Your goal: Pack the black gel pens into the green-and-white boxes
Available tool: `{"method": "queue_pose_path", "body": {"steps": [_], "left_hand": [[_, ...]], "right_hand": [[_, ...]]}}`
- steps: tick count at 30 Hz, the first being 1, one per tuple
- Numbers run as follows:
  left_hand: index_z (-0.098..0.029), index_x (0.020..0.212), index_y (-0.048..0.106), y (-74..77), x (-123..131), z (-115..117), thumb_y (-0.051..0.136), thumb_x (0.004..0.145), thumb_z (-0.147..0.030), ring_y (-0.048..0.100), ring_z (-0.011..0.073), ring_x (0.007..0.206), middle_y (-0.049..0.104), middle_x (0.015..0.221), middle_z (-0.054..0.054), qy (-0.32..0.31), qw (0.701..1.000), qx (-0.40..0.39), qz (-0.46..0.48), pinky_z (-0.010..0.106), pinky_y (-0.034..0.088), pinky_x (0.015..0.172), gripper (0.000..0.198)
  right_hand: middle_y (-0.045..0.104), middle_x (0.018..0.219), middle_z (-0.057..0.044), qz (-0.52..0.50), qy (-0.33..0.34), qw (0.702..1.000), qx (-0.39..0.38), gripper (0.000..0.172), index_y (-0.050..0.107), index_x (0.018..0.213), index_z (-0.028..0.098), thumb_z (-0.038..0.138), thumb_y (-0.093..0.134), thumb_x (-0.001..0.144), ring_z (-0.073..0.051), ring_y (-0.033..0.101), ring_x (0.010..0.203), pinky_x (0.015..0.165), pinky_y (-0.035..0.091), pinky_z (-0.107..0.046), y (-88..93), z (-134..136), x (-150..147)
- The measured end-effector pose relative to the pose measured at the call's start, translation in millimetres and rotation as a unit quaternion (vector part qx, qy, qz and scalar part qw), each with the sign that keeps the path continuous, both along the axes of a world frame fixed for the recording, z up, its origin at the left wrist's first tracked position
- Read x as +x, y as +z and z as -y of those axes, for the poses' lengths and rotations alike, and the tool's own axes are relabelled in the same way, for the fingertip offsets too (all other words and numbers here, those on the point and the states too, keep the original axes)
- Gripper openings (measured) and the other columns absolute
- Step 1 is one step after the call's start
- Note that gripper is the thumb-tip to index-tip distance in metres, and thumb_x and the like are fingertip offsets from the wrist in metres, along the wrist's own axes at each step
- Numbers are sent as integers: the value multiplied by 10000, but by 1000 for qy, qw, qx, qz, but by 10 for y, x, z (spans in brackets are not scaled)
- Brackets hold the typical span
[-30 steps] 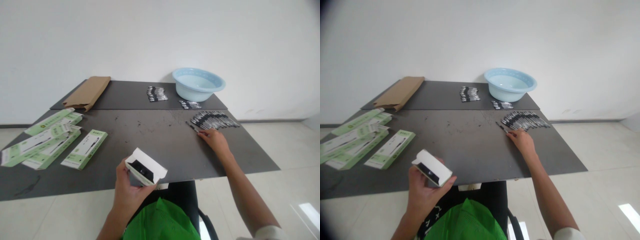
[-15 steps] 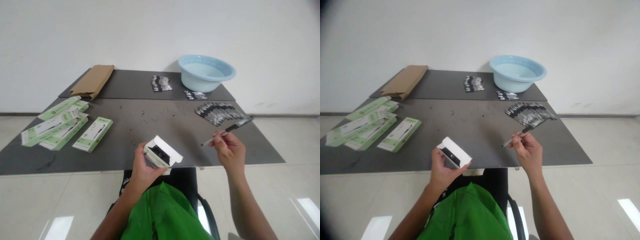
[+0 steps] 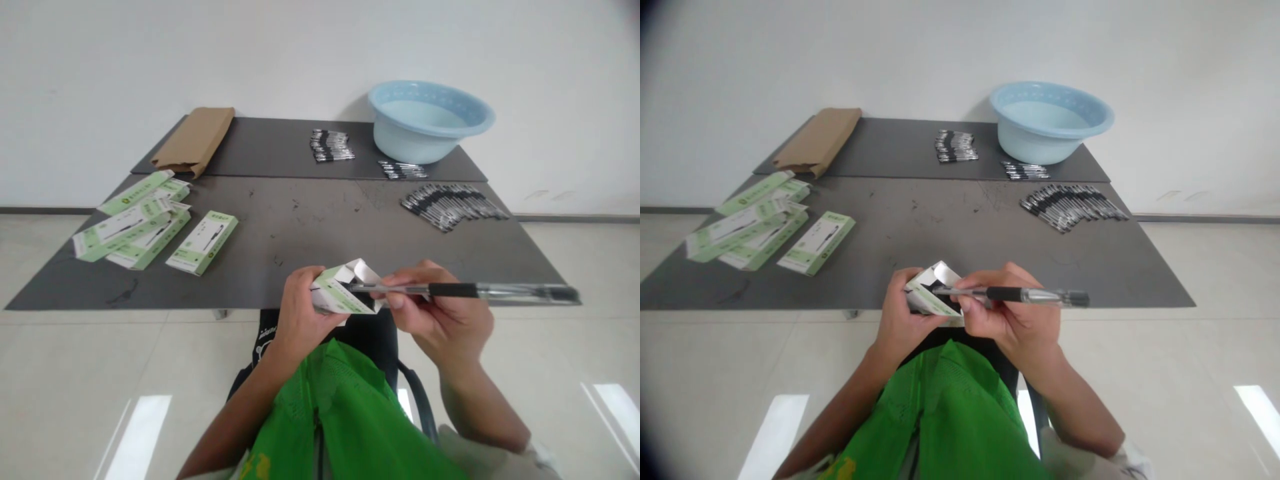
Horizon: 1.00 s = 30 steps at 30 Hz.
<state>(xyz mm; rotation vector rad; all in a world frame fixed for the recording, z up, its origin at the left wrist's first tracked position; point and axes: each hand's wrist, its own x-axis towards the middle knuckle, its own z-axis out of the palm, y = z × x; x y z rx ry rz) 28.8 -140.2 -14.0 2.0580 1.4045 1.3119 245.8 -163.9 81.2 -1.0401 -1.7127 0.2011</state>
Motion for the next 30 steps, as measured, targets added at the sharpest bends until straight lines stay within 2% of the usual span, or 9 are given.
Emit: {"method": "queue_pose_path", "body": {"steps": [2,5,10,15,17,20,24,28,30], "left_hand": [[-231,1339,570,26,-4,20,1029,644,-274,748,363,1134,741,1247,122,2,1000,11,-12,516,630,983,833],[-226,1328,587,75,-13,56,1011,677,-289,745,356,1137,747,1244,120,4,999,24,-24,504,627,988,779],[-240,1351,580,164,-34,130,1004,698,-291,743,354,1174,752,1261,115,7,999,19,-30,506,618,1025,781],[-240,1380,552,210,-61,194,984,747,-344,743,368,1199,742,1283,137,16,999,9,-29,526,626,1024,774],[-240,1369,553,220,-68,216,984,742,-337,745,375,1199,741,1271,136,18,999,-1,-29,535,628,1019,767],[-247,1355,558,229,-63,253,988,729,-311,751,366,1186,736,1260,123,11,999,-31,-26,525,632,1008,763],[-261,1383,530,232,-36,305,993,715,-286,754,339,1167,724,1258,95,-8,998,-55,9,505,633,1008,813],[-282,1387,533,261,-11,351,1011,701,-263,751,314,1170,717,1260,69,-27,995,-81,55,481,630,1010,836],[-286,1385,546,280,0,370,1020,708,-281,756,303,1137,721,1245,65,-35,991,-102,76,463,639,973,826]], "right_hand": [[798,859,16,30,3,1000,-2,103,815,1053,268,230,843,962,-113,604,595,498,439,-263,39,-16,-7],[813,919,7,48,16,999,-12,69,828,1028,269,238,843,969,-126,653,673,531,465,-263,92,-44,-32],[654,886,-4,50,-10,998,-40,98,894,1044,282,293,877,949,-137,614,750,597,470,-278,104,-50,-73],[585,933,6,35,27,994,-102,145,887,1093,306,275,875,952,-123,564,744,616,443,-297,105,-48,-85],[597,940,9,47,51,988,-135,159,875,1130,327,297,861,975,-124,571,742,613,445,-299,136,-57,-59],[671,976,-1,81,76,980,-164,127,856,1125,335,364,840,1003,-152,650,825,673,496,-323,203,-60,-2],[779,981,-10,55,49,973,-220,237,781,1049,275,452,899,944,-193,715,838,699,533,-363,278,-38,30],[795,991,-11,86,53,984,-148,160,856,1105,319,384,891,963,-181,705,822,672,528,-347,340,-26,1],[798,988,-1,92,55,988,-111,243,865,1193,346,345,906,953,-165,682,802,656,527,-329,375,-12,-16]]}}
